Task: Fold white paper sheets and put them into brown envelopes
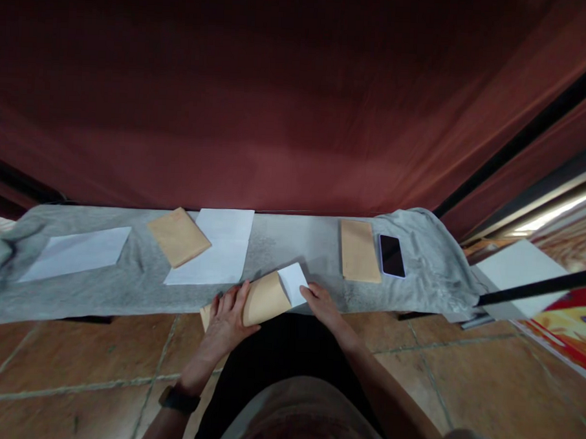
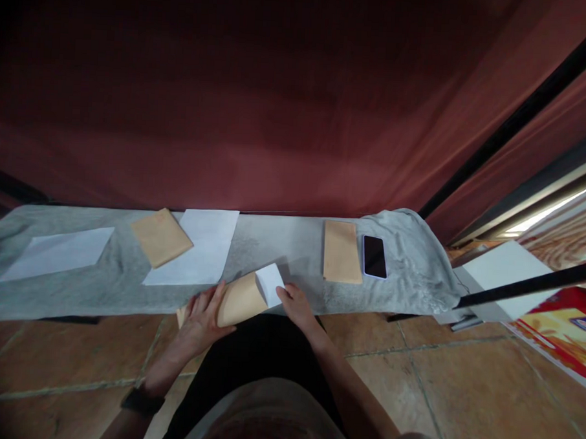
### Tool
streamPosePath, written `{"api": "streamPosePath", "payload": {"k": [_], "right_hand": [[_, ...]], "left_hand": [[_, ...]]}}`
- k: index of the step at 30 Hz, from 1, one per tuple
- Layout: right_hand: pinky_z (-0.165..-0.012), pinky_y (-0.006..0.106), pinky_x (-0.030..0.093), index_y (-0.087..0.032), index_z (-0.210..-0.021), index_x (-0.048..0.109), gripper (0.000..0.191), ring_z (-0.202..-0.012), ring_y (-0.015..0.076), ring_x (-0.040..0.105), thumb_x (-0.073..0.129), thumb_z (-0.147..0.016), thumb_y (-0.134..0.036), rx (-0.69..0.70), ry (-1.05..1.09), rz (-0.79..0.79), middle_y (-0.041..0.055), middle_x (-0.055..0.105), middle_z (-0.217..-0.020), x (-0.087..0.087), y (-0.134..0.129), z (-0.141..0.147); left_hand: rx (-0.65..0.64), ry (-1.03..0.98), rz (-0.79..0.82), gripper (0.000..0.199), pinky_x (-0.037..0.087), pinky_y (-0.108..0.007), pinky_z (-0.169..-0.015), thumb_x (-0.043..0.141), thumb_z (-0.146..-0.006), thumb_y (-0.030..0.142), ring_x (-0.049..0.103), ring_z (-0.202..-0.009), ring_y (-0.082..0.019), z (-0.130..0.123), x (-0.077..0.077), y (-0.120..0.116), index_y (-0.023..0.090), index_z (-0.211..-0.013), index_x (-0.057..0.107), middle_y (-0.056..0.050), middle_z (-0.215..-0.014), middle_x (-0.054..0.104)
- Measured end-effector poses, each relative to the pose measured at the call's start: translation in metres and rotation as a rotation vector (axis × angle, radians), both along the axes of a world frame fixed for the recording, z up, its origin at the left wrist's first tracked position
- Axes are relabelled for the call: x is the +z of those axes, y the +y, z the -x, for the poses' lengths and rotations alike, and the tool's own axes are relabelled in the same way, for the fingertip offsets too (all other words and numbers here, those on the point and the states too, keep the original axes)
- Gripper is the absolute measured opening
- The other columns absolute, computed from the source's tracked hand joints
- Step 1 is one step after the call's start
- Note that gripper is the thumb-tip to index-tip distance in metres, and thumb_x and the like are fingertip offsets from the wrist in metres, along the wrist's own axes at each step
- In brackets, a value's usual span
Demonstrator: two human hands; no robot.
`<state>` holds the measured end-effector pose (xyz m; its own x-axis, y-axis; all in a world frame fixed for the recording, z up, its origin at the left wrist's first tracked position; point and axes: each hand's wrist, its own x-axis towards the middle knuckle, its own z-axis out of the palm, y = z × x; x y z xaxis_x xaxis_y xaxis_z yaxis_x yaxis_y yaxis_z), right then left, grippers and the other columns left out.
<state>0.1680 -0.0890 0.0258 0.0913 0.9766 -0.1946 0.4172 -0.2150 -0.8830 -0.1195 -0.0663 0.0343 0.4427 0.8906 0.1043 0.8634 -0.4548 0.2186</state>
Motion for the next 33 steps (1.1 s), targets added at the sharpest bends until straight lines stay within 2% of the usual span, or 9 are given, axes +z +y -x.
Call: {"api": "streamPosePath", "payload": {"k": [3,5,9,13,18,22,27,33], "right_hand": [[-0.087,0.029,0.05,-0.023,-0.085,0.071,0.029,-0.093,0.019,0.067,0.049,-0.097,-0.036,-0.013,0.03,-0.02,0.0044,0.073,-0.097,0.0,0.001,0.013],[-0.088,0.03,0.049,-0.023,-0.084,0.072,0.026,-0.094,0.0201,0.067,0.051,-0.095,-0.034,-0.03,0.103,0.01,0.0044,0.074,-0.097,0.0,0.002,0.017],[-0.076,0.029,0.05,-0.024,-0.07,0.071,0.025,-0.083,0.0209,0.067,0.057,-0.089,-0.032,-0.04,0.199,0.074,0.0013,0.073,-0.078,-0.001,0.01,0.018],[-0.066,0.026,0.048,-0.023,-0.066,0.071,0.021,-0.071,0.0181,0.065,0.061,-0.083,-0.029,-0.003,0.289,0.119,-0.0023,0.07,-0.067,-0.001,0.017,0.019],[-0.059,0.023,0.048,-0.021,-0.064,0.072,0.018,-0.064,0.0156,0.062,0.064,-0.078,-0.028,0.053,0.387,0.169,-0.0014,0.068,-0.063,0.003,0.018,0.021],[-0.054,0.021,0.047,-0.019,-0.064,0.071,0.016,-0.061,0.0138,0.061,0.068,-0.076,-0.028,0.12,0.454,0.227,-0.0002,0.068,-0.066,0.006,0.015,0.021],[-0.055,0.022,0.046,-0.02,-0.077,0.072,0.017,-0.064,0.0136,0.061,0.064,-0.083,-0.033,0.004,0.372,0.154,-0.0002,0.069,-0.075,0.004,0.021,0.018],[-0.055,0.023,0.037,-0.022,-0.058,0.064,0.027,-0.058,0.013,0.053,0.061,-0.083,-0.031,-0.074,0.24,0.06,-0.0035,0.057,-0.056,-0.008,0.026,0.016]], "left_hand": [[-0.012,-0.007,0.013,0.117,0.023,-0.057,-0.119,0.078,-0.072,0.035,0.044,-0.137,-0.036,-0.012,0.006,0.002,0.026,-0.163,0.005,-0.015,-0.146,0.047],[-0.03,-0.014,0.017,0.116,0.023,-0.057,-0.12,0.078,-0.071,0.034,0.045,-0.137,-0.036,-0.018,0.009,0.002,0.027,-0.163,0.006,-0.015,-0.146,0.047],[-0.065,-0.016,0.0,0.112,0.024,-0.058,-0.119,0.076,-0.071,0.031,0.046,-0.135,-0.037,-0.024,0.011,0.003,0.024,-0.162,0.011,-0.017,-0.143,0.049],[-0.097,-0.039,-0.013,0.11,0.029,-0.056,-0.117,0.074,-0.071,0.028,0.049,-0.131,-0.037,-0.028,0.011,0.005,0.022,-0.162,0.012,-0.018,-0.139,0.052],[-0.122,-0.048,-0.017,0.106,0.037,-0.052,-0.111,0.071,-0.072,0.027,0.051,-0.125,-0.036,-0.033,0.01,0.007,0.019,-0.162,0.016,-0.018,-0.135,0.053],[-0.165,-0.046,-0.009,0.104,0.039,-0.051,-0.108,0.069,-0.073,0.025,0.051,-0.124,-0.036,-0.036,0.011,0.007,0.019,-0.162,0.015,-0.017,-0.136,0.052],[-0.173,-0.059,-0.001,0.103,0.039,-0.05,-0.106,0.068,-0.075,0.025,0.051,-0.125,-0.037,-0.039,0.017,0.004,0.02,-0.162,0.014,-0.018,-0.138,0.051],[-0.199,-0.062,-0.014,0.102,0.038,-0.049,-0.106,0.069,-0.074,0.027,0.051,-0.125,-0.038,-0.045,0.019,0.001,0.019,-0.162,0.017,-0.019,-0.141,0.052]]}}
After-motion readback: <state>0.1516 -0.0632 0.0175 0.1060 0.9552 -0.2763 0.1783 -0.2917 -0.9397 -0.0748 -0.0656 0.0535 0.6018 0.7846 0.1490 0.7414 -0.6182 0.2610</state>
